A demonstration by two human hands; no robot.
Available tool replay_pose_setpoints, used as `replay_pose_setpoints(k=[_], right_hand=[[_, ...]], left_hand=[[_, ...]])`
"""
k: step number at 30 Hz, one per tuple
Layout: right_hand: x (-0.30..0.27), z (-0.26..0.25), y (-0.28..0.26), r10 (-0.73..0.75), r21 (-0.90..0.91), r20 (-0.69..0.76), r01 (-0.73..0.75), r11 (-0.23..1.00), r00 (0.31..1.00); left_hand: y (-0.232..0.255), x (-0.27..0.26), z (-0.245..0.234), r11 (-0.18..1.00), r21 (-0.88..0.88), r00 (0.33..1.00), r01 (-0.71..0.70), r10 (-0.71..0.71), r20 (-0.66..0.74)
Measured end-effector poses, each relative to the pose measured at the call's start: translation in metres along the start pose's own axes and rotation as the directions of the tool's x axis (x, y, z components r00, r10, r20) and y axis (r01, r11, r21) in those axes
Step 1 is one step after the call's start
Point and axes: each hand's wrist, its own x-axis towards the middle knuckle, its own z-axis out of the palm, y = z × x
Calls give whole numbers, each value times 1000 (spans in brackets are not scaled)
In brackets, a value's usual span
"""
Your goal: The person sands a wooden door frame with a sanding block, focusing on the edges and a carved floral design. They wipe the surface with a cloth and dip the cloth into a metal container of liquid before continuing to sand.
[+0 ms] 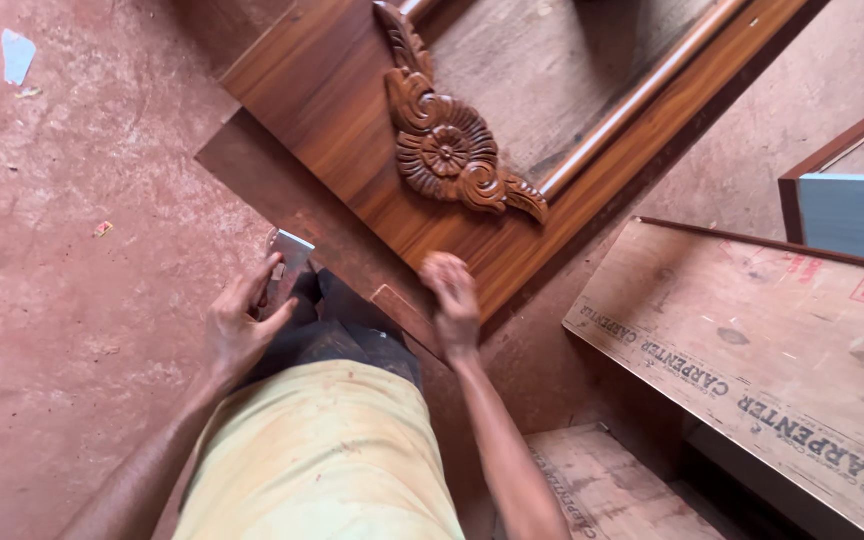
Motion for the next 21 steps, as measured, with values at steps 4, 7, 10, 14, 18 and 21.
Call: replay_pose_setpoints(k=[4,7,10,14,18,21], right_hand=[[43,-25,17,-301,119,-30,303,946,953],[50,-79,75,7,492,-228,109,864,974],[36,-79,86,26,251,-264,43,967,964],[-21,-81,37,-314,-52,-173,310,949,934],[-6,-90,60,-366,141,-167,389,910,916],[40,-93,105,80,477,-189,20,878,979]], left_hand=[[29,5,4,999,33,999,-22,23,-32],[42,1,11,979,-67,975,-192,183,-126],[50,-4,26,992,120,997,-30,38,-66],[69,-2,47,989,97,994,-111,111,1],[75,-1,43,970,143,979,-196,185,85],[75,6,48,972,146,978,-186,169,125]])
